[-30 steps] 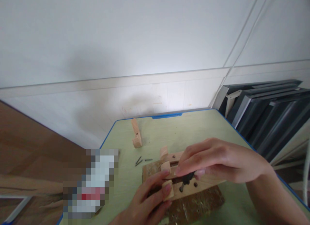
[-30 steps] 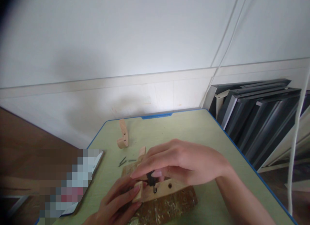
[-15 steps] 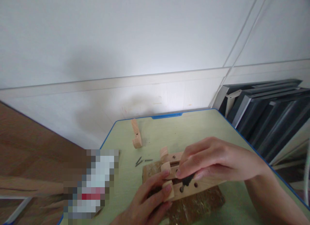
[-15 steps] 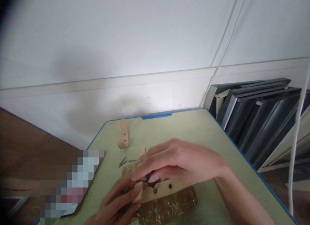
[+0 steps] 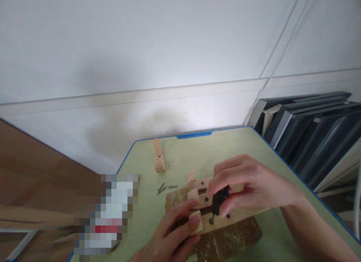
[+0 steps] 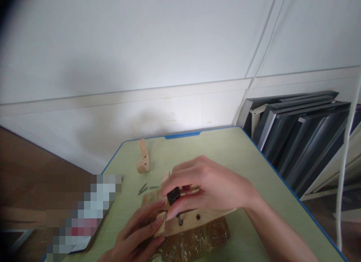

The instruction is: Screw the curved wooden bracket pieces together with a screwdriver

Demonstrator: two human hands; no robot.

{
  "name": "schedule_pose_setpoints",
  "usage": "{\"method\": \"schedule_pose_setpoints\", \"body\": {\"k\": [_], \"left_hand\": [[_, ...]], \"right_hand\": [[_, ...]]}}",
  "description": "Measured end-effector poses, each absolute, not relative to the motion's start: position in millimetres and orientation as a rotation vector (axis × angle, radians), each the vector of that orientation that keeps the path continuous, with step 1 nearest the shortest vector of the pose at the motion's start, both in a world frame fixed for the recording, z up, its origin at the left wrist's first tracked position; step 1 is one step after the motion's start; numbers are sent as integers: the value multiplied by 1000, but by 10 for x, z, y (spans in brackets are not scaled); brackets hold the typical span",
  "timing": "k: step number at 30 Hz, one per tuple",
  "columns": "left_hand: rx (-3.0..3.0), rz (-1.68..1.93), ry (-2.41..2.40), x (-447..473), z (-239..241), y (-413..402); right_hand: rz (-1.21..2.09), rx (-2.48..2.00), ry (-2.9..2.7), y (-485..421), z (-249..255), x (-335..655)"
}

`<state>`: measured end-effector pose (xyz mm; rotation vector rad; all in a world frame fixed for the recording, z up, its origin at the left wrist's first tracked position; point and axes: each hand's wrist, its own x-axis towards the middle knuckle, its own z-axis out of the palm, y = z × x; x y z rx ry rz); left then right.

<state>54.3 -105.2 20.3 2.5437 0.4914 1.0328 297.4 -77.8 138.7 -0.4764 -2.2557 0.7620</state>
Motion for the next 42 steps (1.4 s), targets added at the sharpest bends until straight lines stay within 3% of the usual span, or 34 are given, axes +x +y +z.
{"method": "schedule_pose_setpoints", "body": {"k": [20,34,42], "left_hand": [[2542,1039,499,549,202,-1055],[2570,1085,530,542,200,-1062],[2565,1061,491,545,210,-1053]], "right_hand": [[563,-570,-2204,-771,1311,2908],[1015,-230,-2322,-797,1460,3035],[813,-288,-2295,-774,1396,3044]]}}
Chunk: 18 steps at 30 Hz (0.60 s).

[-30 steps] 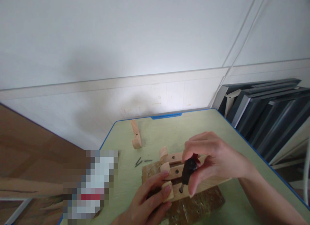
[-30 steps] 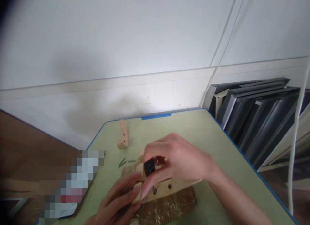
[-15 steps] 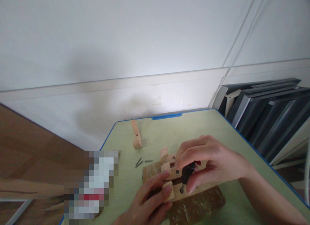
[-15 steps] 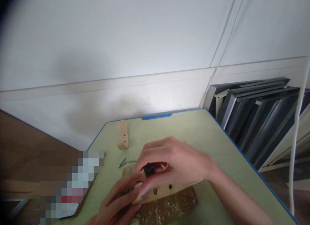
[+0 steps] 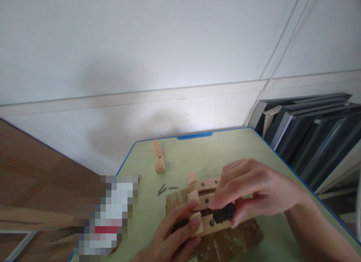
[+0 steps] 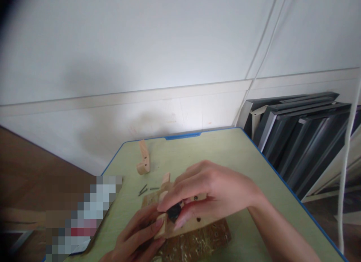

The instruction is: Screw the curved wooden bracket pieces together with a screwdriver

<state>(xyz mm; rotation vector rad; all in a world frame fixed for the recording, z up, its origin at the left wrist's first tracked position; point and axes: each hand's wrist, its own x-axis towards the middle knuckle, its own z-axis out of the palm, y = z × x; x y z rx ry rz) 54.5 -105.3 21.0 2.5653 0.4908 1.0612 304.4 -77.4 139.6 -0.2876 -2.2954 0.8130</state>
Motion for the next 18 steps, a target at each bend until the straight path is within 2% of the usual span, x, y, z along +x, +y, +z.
{"method": "schedule_pose_setpoints", "body": {"k": [14,18], "left_hand": [[2530,1005,479,546,209,-1045],[2559,1050,465,544,199,-1036]], "right_hand": [[668,-386,-2220,-774,1339,2962],[529,-458,-2257,-785,1356,2964]]}}
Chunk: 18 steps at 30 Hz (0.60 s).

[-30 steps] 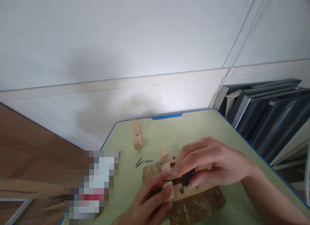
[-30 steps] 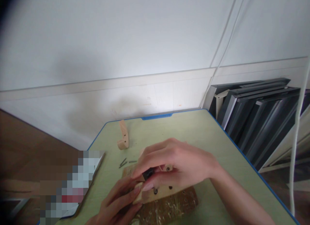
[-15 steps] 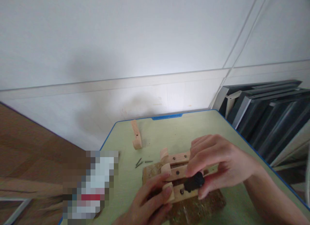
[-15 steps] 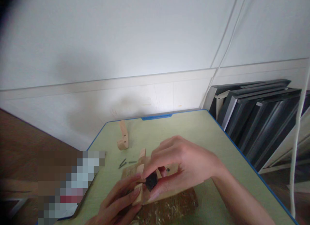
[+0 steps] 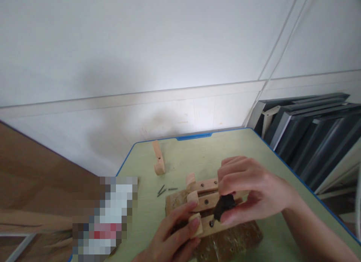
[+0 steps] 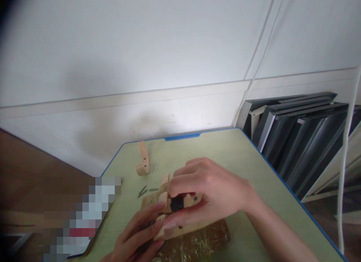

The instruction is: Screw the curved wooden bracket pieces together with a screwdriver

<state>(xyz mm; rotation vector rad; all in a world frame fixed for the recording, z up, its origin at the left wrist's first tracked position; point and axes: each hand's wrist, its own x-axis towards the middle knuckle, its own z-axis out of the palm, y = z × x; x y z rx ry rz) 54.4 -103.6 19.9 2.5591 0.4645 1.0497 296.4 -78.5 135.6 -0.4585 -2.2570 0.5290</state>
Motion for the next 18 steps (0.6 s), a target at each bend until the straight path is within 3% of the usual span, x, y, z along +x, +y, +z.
{"method": "schedule_pose_setpoints", "body": {"k": [8,18], "left_hand": [[2577,1042,489,559,226,-1040],[2578,1027,448,541,209,-1038]], "right_hand": [[305,-578,-2286,-818,1348,2962],[619,-415,-2297,-823,1373,2976]]}}
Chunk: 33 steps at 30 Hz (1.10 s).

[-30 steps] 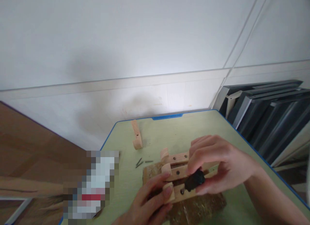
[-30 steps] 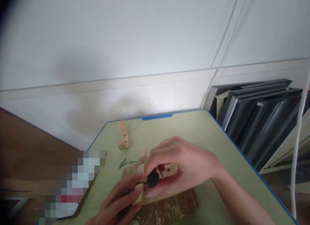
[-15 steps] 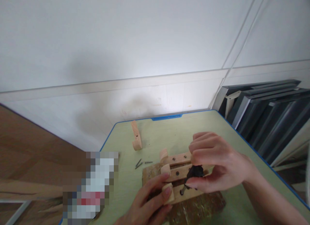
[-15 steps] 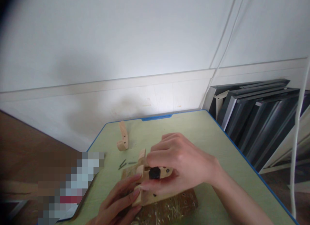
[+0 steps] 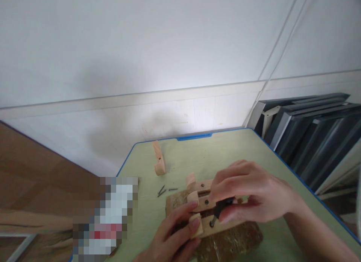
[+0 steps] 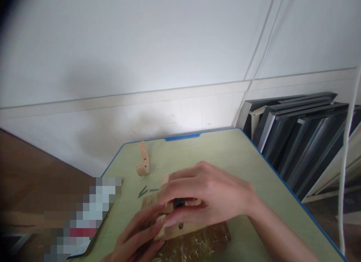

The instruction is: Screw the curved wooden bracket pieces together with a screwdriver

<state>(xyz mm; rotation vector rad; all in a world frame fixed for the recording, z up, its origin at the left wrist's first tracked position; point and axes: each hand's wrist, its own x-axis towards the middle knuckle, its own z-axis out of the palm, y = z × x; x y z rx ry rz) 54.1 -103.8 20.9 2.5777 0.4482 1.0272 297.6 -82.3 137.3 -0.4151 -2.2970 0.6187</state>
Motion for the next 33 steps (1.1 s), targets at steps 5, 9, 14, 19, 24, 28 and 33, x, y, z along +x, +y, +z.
{"method": "schedule_pose_setpoints", "body": {"k": [5,9,14,19,24,28,33], "left_hand": [[2545,1016,487,542,200,-1044],[2530,1029,505,544,197,-1065],[2539,1025,552,545,206,-1093],[2541,1024,529,548,198,-1059],[2556,1019,402,544,216,-1027],[2541,1005,469,542,235,-1046],[2518,1012,482,547,227,-1063]], "right_hand": [[910,-242,-2305,-813,1420,3021],[1087,-200,-2345,-801,1474,3081],[1119,-266,-2358,-787,1510,3117],[1064,-278,-2331,-779,1498,3101],[980,-379,-2323,-756,1457,3104],[929,-472,-2302,-739,1425,3098],[904,-538,-2275,-730,1418,3076]]}}
